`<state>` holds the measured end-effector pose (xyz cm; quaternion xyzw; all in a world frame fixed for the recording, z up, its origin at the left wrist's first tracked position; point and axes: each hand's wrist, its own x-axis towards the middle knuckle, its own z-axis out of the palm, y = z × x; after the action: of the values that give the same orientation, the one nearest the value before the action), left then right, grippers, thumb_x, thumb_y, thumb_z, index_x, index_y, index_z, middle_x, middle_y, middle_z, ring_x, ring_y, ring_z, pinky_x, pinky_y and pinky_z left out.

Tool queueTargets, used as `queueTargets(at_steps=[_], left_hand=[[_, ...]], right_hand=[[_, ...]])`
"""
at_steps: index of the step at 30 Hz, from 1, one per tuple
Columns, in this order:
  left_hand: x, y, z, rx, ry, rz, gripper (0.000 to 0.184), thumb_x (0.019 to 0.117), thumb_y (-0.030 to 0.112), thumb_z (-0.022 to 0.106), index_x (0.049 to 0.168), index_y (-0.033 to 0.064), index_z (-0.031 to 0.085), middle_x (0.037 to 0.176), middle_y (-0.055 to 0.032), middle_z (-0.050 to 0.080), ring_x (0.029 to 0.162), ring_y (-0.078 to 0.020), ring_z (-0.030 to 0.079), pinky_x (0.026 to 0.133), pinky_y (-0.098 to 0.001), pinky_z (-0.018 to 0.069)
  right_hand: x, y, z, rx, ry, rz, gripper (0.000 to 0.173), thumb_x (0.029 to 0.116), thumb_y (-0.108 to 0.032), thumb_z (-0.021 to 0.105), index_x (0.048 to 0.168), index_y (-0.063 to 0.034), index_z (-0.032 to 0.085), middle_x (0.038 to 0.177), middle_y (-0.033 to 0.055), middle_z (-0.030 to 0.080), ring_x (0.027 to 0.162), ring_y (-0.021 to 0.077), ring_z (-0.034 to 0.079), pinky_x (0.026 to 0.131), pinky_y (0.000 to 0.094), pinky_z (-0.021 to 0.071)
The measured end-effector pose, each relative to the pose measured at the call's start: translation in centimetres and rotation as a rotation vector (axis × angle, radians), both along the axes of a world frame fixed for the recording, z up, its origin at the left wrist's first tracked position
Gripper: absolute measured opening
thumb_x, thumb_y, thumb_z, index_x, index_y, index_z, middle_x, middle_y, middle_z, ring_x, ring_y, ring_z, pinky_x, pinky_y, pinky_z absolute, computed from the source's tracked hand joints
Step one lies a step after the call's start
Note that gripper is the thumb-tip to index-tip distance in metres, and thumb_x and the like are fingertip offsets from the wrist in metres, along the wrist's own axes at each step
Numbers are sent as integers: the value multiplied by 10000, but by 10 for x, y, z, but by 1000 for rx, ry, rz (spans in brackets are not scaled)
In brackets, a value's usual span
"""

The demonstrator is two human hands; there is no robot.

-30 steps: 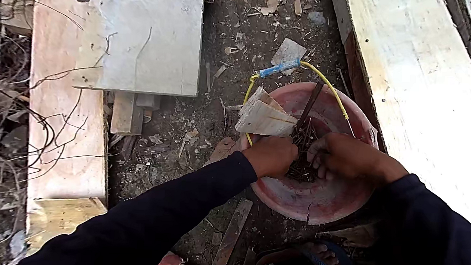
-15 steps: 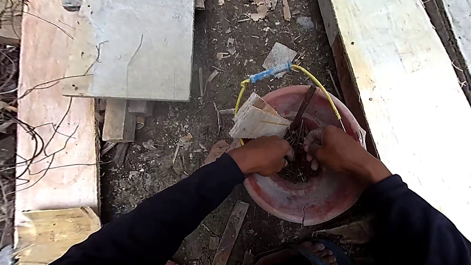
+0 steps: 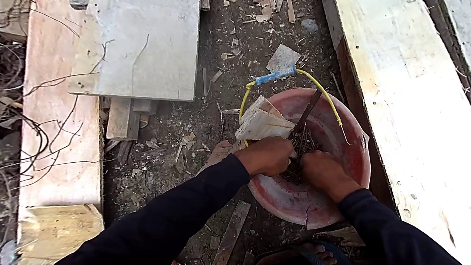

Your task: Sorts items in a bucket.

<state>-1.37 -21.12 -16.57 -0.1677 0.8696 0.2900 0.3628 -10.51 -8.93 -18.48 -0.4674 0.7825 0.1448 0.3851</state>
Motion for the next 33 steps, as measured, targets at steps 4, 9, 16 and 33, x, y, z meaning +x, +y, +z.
queueTargets(at_steps=[4, 9, 16, 33], left_hand=[[-2, -1, 0, 9, 8, 7, 226, 1051, 210, 551, 1152, 124, 733, 954, -86, 701, 909, -260, 676, 809, -487, 548], [0, -7, 0, 58, 26, 26, 241, 1057, 203, 539, 1188, 143, 732, 970, -85, 707, 910, -253, 678, 817, -489, 548], [2, -15, 4, 166, 53, 41, 321, 1052, 158, 544, 1346, 181, 672, 1140, -73, 722, 1018, -225, 690, 894, -475, 552], [23, 7, 21, 555, 1054, 822, 65, 965, 54, 651, 939, 44, 710, 790, 1, 693, 667, -68, 638, 628, -211, 563]], right_hand=[[-13, 4, -5, -51, -84, -22, 135, 966, -172, 644, 933, -63, 716, 978, 169, 710, 968, 363, 694, 789, 573, 552], [-30, 13, 19, -202, -253, -218, 157, 911, -173, 708, 756, -154, 726, 685, 35, 644, 660, 204, 620, 595, 460, 488], [-38, 26, 37, -258, -549, -547, 101, 940, -105, 711, 875, -124, 786, 603, 58, 621, 443, 144, 499, 447, 304, 427], [-35, 33, 50, -457, -350, -397, 151, 997, -78, 630, 1075, -112, 755, 771, 43, 721, 557, 152, 654, 553, 361, 583]])
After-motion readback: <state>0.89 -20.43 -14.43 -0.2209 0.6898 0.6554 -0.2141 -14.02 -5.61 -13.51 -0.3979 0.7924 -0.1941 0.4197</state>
